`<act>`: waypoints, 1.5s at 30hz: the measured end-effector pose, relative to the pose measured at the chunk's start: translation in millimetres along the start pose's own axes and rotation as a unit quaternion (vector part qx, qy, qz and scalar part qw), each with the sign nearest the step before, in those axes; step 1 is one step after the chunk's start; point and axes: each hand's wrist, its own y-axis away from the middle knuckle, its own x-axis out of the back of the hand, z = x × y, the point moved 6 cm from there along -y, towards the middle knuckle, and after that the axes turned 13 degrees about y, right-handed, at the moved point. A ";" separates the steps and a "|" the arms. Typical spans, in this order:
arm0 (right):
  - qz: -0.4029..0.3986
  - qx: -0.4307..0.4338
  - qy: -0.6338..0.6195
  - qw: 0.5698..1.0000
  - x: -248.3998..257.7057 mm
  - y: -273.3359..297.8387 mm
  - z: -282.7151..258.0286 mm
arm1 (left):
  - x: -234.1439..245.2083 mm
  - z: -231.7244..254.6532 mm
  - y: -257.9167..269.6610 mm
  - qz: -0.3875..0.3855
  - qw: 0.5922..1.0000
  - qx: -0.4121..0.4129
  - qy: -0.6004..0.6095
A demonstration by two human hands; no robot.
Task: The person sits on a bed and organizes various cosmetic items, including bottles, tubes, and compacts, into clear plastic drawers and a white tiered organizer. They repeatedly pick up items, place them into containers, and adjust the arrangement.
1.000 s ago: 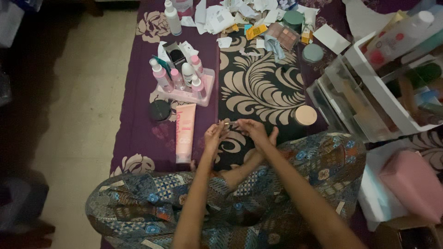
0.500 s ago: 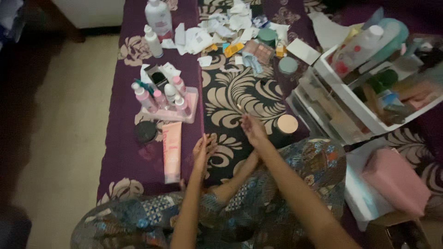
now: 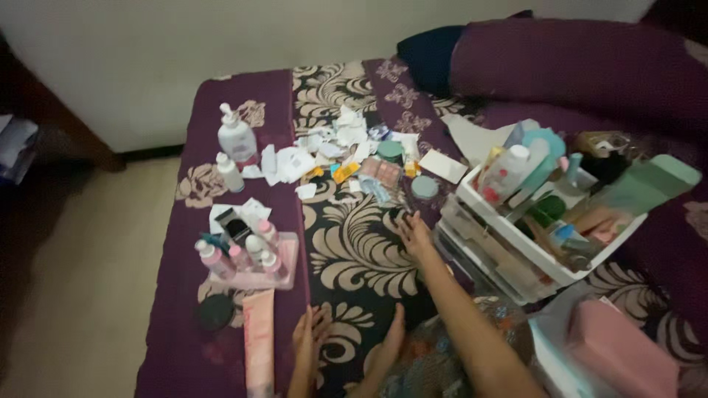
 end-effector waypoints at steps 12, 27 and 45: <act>-0.041 0.202 0.147 0.967 12.8 42.1 7.7 | -15.2 9.4 3.4 -0.031 0.998 0.009 0.057; -0.190 0.124 0.157 0.961 -2.1 67.0 54.1 | -15.0 7.4 10.4 -0.048 0.999 -0.003 -0.012; -0.198 0.252 0.283 0.904 -8.2 234.1 -49.4 | -34.6 21.2 37.4 -0.082 0.994 -0.022 -0.062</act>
